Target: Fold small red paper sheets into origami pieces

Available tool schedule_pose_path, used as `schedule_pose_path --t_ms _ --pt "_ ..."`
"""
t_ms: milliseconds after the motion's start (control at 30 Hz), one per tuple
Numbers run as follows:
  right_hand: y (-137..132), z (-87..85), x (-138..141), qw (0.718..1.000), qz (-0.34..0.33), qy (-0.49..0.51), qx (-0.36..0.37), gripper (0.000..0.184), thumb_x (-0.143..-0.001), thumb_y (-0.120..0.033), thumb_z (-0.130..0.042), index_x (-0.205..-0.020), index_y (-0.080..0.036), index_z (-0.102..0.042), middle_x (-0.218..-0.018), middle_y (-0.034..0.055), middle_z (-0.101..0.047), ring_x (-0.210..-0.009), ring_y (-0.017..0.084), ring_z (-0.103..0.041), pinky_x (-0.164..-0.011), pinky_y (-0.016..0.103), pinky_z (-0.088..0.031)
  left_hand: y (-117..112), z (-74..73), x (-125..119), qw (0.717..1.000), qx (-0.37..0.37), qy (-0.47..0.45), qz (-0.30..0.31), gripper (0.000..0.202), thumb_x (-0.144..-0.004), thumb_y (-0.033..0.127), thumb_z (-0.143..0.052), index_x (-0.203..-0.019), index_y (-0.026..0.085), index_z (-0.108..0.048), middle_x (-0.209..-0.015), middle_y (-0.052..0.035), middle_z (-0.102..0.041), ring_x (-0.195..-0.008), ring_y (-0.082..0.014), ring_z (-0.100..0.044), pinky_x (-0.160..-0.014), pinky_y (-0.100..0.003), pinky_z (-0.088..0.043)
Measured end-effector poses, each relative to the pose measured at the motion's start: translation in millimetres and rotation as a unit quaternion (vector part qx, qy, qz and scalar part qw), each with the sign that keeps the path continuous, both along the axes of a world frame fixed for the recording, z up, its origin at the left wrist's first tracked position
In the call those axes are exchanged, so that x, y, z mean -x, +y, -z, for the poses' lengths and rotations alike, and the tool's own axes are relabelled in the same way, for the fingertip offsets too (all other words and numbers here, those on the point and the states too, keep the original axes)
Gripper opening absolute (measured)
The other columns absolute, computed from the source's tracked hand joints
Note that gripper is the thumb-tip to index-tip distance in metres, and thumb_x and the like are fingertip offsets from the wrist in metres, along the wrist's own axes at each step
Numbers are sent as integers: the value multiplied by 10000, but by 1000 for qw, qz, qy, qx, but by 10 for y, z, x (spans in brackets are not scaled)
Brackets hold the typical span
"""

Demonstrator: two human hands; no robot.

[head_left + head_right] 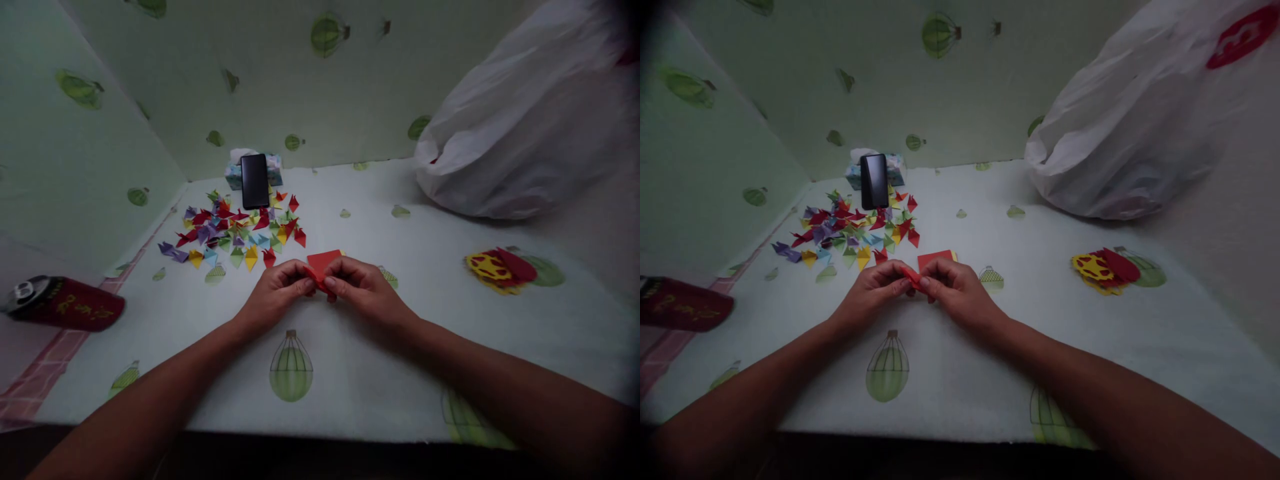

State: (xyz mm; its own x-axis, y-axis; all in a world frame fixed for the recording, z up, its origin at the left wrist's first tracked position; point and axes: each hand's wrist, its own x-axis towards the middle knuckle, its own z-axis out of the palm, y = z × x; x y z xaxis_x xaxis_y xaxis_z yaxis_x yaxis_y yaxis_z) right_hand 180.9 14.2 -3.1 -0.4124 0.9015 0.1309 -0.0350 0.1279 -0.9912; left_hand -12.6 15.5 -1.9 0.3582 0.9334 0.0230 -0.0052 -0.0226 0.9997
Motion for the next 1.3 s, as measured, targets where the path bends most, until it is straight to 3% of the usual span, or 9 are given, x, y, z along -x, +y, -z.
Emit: schedule_pose_path --t_ms 133,267,433,633,867,1100,1300 --pt "1 14 14 999 5 27 -34 171 -851 -309 -690 -948 -195 -606 -854 18 -640 -717 132 -595 -647 284 -480 -13 -10 2 1000 0 7 6 170 -826 327 -721 -843 160 -689 -773 -28 -678 -705 -135 -604 -666 -257 -479" --pt "-10 7 -11 990 48 -62 -113 77 -878 -239 -636 -823 -189 -618 -743 0 -631 -664 122 -569 -629 274 -452 -34 -15 -6 999 -3 20 40 153 -840 311 -709 -853 161 -685 -769 -34 -686 -700 -138 -609 -657 -260 -491" --pt "-39 -16 -26 994 54 -57 -77 182 -913 -259 -587 -747 -186 -575 -643 -20 -592 -588 113 -543 -579 266 -421 -37 16 -18 998 25 -21 49 153 -857 310 -699 -843 169 -643 -726 -22 -688 -631 -125 -620 -621 -259 -519" --pt "-55 19 -2 989 74 -60 -111 86 -895 -210 -594 -824 -198 -548 -708 -17 -577 -627 121 -538 -592 272 -428 -41 64 -30 993 82 -67 49 136 -883 297 -686 -880 172 -632 -678 4 -662 -547 -102 -612 -533 -229 -504" --pt "-53 -3 -12 942 113 -134 -286 164 -875 -62 -567 -787 -200 -563 -776 12 -577 -752 151 -553 -676 287 -437 -66 18 -43 994 81 -54 55 136 -869 282 -701 -840 161 -648 -763 -7 -684 -653 -110 -666 -678 -255 -558" --pt "-44 55 -5 920 118 -125 -353 194 -901 -39 -545 -1019 -189 -580 -871 28 -606 -778 151 -576 -687 281 -464 -58 -10 -49 994 86 -50 50 154 -856 277 -709 -853 143 -635 -730 7 -675 -637 -91 -653 -662 -215 -535" --pt "-36 39 -19 901 117 -136 -394 177 -909 -16 -539 -924 -183 -596 -833 28 -592 -782 152 -564 -695 275 -464 -56 9 -48 994 89 -46 54 144 -860 266 -701 -855 146 -622 -742 9 -680 -647 -94 -666 -672 -218 -541"
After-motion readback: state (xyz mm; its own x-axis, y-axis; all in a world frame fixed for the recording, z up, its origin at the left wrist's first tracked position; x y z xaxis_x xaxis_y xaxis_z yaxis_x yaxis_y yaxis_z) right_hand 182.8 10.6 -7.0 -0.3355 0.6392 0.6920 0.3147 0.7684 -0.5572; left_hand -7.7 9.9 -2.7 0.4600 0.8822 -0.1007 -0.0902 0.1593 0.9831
